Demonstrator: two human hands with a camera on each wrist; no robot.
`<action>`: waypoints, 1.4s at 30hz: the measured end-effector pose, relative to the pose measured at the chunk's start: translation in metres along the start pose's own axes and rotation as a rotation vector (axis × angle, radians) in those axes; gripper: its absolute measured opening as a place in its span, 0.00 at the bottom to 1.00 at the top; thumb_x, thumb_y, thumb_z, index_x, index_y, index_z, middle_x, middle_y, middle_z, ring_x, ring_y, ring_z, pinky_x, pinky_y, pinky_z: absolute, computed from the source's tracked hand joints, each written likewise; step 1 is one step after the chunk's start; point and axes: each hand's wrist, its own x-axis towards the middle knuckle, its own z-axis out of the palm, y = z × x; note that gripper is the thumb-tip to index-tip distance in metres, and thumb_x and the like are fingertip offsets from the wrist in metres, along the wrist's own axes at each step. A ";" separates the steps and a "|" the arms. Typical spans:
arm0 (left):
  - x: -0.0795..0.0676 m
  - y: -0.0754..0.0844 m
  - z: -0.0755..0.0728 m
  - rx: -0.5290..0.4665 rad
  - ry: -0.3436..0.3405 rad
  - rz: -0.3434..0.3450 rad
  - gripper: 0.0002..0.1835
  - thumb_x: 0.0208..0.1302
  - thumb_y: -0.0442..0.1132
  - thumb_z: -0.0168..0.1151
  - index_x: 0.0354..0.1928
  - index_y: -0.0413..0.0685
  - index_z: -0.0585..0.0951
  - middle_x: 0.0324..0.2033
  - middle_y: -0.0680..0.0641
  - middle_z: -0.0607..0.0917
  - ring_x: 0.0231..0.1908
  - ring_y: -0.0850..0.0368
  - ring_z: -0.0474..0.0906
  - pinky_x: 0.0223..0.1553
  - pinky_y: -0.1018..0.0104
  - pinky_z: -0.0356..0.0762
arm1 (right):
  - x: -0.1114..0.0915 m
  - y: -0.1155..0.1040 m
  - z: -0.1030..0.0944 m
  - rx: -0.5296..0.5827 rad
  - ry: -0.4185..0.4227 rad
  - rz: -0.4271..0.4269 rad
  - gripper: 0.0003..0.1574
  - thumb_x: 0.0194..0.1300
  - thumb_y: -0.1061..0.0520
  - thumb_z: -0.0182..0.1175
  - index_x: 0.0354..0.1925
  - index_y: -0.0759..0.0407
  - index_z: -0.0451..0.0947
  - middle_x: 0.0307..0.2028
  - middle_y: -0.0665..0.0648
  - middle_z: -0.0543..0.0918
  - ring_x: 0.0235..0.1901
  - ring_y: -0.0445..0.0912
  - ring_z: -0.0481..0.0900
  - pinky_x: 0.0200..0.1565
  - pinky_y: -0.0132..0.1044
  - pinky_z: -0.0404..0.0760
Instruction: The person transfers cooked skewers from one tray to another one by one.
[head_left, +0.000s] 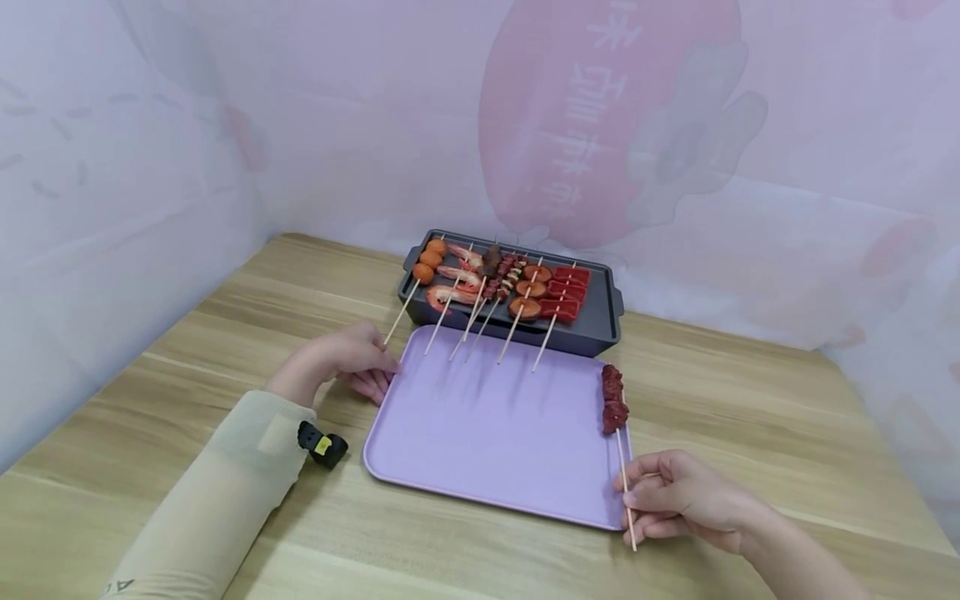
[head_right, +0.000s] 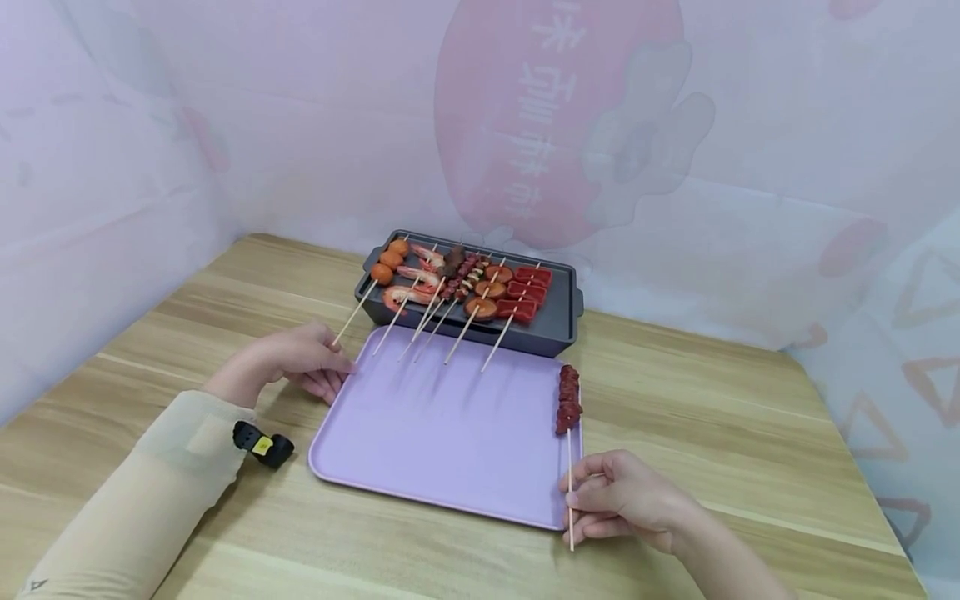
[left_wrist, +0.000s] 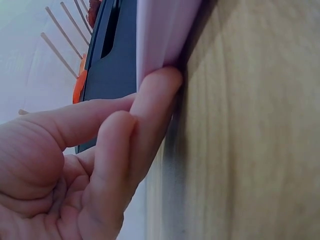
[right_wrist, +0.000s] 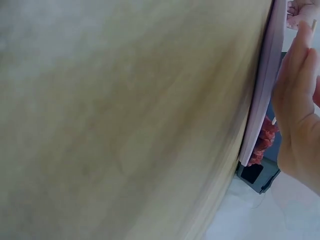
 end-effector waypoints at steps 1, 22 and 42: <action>0.000 0.000 0.000 0.006 0.003 0.001 0.09 0.69 0.32 0.58 0.33 0.31 0.79 0.18 0.46 0.85 0.17 0.61 0.84 0.22 0.73 0.83 | 0.001 0.000 0.000 -0.009 0.007 0.005 0.14 0.70 0.63 0.58 0.51 0.69 0.72 0.31 0.55 0.88 0.33 0.46 0.89 0.36 0.28 0.87; 0.003 -0.002 -0.001 0.035 -0.008 0.001 0.09 0.71 0.33 0.57 0.34 0.33 0.79 0.19 0.47 0.85 0.18 0.62 0.83 0.22 0.74 0.82 | 0.011 -0.006 -0.001 0.043 0.017 0.059 0.05 0.72 0.61 0.56 0.44 0.62 0.72 0.32 0.58 0.90 0.35 0.47 0.90 0.37 0.27 0.86; 0.000 -0.001 -0.001 0.029 -0.002 -0.004 0.09 0.70 0.34 0.58 0.34 0.33 0.79 0.19 0.46 0.86 0.18 0.62 0.84 0.22 0.74 0.82 | 0.011 -0.004 -0.006 -0.014 0.015 0.040 0.16 0.77 0.54 0.50 0.53 0.64 0.74 0.37 0.59 0.90 0.37 0.47 0.90 0.36 0.27 0.86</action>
